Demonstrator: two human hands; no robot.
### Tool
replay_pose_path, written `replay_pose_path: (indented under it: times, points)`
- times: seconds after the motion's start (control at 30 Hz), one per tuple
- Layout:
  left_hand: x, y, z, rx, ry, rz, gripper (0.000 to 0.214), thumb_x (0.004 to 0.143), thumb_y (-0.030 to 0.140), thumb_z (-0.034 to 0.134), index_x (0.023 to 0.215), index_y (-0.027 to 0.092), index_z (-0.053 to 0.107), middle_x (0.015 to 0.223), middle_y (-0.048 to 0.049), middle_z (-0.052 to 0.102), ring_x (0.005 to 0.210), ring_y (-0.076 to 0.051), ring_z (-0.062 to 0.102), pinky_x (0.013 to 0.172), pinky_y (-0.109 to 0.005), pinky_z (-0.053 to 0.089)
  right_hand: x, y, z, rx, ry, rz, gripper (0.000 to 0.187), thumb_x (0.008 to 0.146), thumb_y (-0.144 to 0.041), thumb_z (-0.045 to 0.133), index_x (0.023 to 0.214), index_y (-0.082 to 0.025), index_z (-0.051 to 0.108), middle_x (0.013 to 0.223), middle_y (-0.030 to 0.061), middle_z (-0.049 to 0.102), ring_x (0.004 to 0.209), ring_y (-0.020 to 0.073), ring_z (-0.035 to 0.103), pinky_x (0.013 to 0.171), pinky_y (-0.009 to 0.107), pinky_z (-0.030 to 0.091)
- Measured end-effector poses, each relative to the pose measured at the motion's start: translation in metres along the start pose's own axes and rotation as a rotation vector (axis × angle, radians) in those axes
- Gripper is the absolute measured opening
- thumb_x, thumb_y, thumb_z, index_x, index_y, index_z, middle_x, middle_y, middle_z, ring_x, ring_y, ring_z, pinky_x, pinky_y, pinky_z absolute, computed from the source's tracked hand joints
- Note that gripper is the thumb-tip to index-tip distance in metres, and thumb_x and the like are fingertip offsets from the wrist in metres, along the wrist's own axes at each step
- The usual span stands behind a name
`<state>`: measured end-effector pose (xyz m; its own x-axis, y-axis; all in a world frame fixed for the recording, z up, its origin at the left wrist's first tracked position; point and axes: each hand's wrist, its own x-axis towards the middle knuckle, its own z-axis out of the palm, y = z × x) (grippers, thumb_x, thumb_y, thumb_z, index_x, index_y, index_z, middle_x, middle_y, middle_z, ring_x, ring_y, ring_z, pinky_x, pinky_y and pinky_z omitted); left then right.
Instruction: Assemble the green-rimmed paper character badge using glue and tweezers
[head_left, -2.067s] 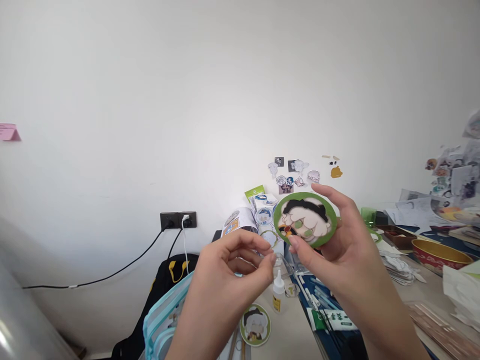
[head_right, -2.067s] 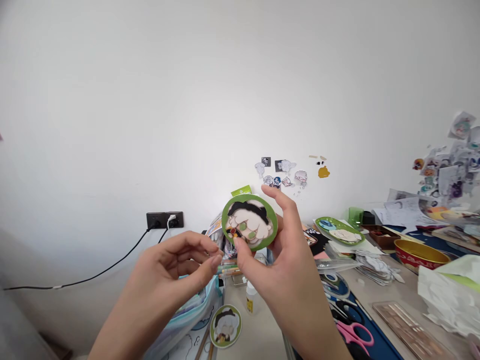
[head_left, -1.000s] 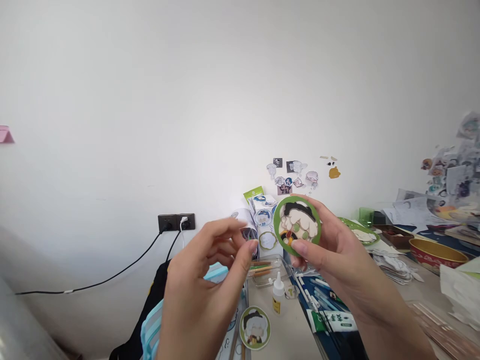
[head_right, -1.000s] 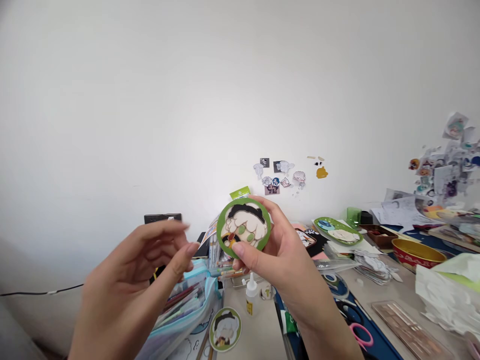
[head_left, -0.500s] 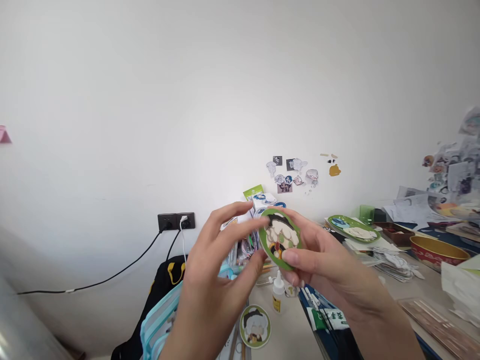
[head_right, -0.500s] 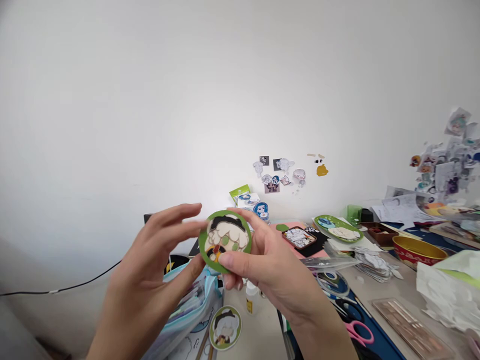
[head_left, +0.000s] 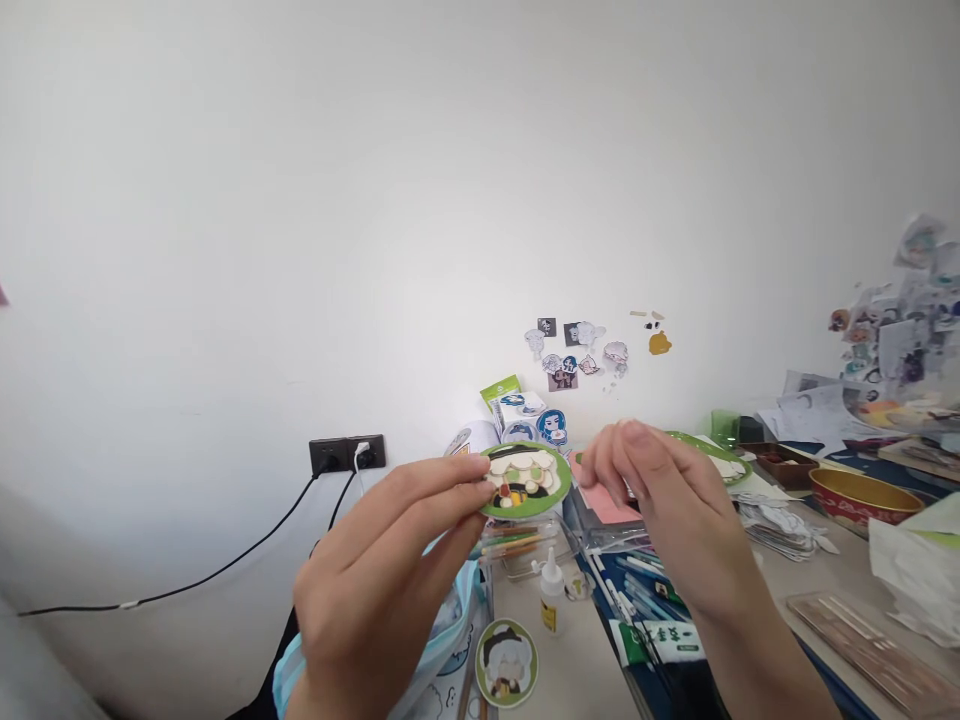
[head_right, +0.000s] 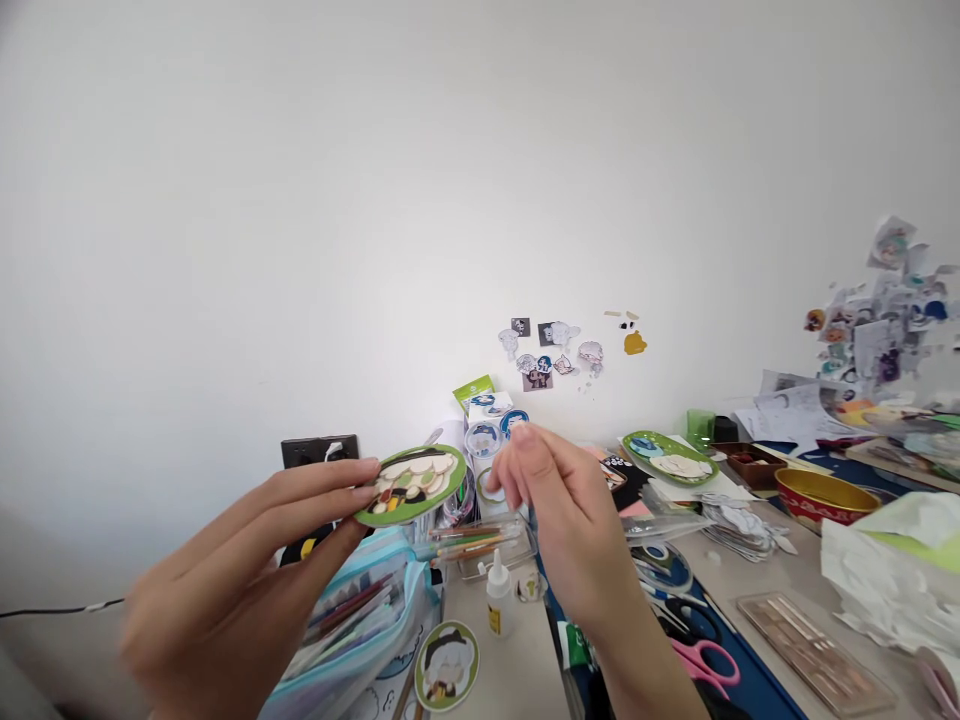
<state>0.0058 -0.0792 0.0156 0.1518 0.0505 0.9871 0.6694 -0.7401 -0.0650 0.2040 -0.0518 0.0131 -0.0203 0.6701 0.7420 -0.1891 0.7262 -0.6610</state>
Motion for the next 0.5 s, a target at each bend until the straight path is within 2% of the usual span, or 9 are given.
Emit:
replay_pose_path:
  times: [0.07, 0.13, 0.17, 0.2, 0.27, 0.33, 0.5]
  points:
    - [-0.001, -0.002, -0.001, 0.022, -0.009, 0.055, 0.028, 0.078, -0.003, 0.068, 0.089, 0.023, 0.07, 0.093, 0.0012, 0.077, 0.082, -0.013, 0.072, 0.083, -0.022, 0.057, -0.005, -0.001, 0.002, -0.042, 0.011, -0.051, 0.048, 0.1, -0.04, 0.046, 0.056, -0.02, 0.042, 0.052, -0.0044, 0.036, 0.051, 0.0108, 0.041, 0.053, 0.026, 0.038]
    - [-0.002, -0.003, -0.001, -0.03, -0.041, -0.018, 0.026, 0.08, 0.0, 0.068, 0.09, 0.023, 0.07, 0.092, 0.0022, 0.077, 0.084, -0.012, 0.072, 0.084, -0.021, 0.057, -0.009, -0.005, 0.003, -0.111, 0.035, -0.056, 0.032, 0.102, -0.035, 0.043, 0.076, -0.023, 0.056, 0.054, -0.0064, 0.034, 0.046, 0.0096, 0.032, 0.046, 0.024, 0.032]
    - [-0.003, -0.003, -0.001, -0.077, -0.064, -0.09, 0.024, 0.08, 0.003, 0.069, 0.091, 0.024, 0.07, 0.092, 0.0033, 0.077, 0.084, -0.011, 0.071, 0.084, -0.021, 0.057, -0.011, -0.007, 0.003, -0.151, 0.045, -0.071, 0.021, 0.103, -0.031, 0.041, 0.093, -0.027, 0.059, 0.059, -0.0062, 0.038, 0.048, 0.0098, 0.035, 0.047, 0.024, 0.034]
    - [-0.003, -0.002, 0.0, -0.131, -0.085, -0.164, 0.023, 0.08, 0.005, 0.071, 0.092, 0.025, 0.07, 0.09, 0.0047, 0.076, 0.084, -0.011, 0.071, 0.083, -0.02, 0.057, -0.013, -0.01, 0.003, -0.199, 0.043, -0.101, 0.019, 0.103, -0.026, 0.04, 0.11, -0.031, 0.057, 0.067, -0.005, 0.044, 0.054, 0.0104, 0.043, 0.053, 0.024, 0.04]
    - [-0.003, 0.0, 0.002, -0.232, -0.118, -0.301, 0.021, 0.08, 0.01, 0.073, 0.09, 0.028, 0.07, 0.085, 0.0076, 0.076, 0.078, -0.009, 0.07, 0.077, -0.016, 0.057, -0.014, -0.014, 0.002, -0.301, 0.0, -0.197, 0.032, 0.1, -0.019, 0.043, 0.126, -0.035, 0.051, 0.091, -0.0005, 0.055, 0.082, 0.0133, 0.056, 0.076, 0.029, 0.048]
    - [-0.002, 0.003, 0.004, -0.324, -0.149, -0.427, 0.018, 0.08, 0.013, 0.073, 0.086, 0.03, 0.071, 0.08, 0.0092, 0.075, 0.072, -0.008, 0.069, 0.069, -0.013, 0.056, -0.013, -0.016, 0.001, -0.409, -0.052, -0.256, 0.033, 0.093, -0.014, 0.053, 0.119, -0.034, 0.057, 0.107, 0.0004, 0.058, 0.101, 0.0153, 0.056, 0.088, 0.029, 0.046]
    - [0.001, 0.007, 0.008, -0.501, -0.229, -0.701, 0.003, 0.082, 0.025, 0.073, 0.081, 0.027, 0.072, 0.075, 0.0058, 0.073, 0.066, -0.01, 0.069, 0.061, -0.015, 0.058, -0.008, -0.015, 0.0, -0.392, -0.046, -0.114, 0.015, 0.085, -0.019, 0.068, 0.093, -0.031, 0.066, 0.087, -0.0055, 0.065, 0.078, 0.0112, 0.058, 0.07, 0.024, 0.048]
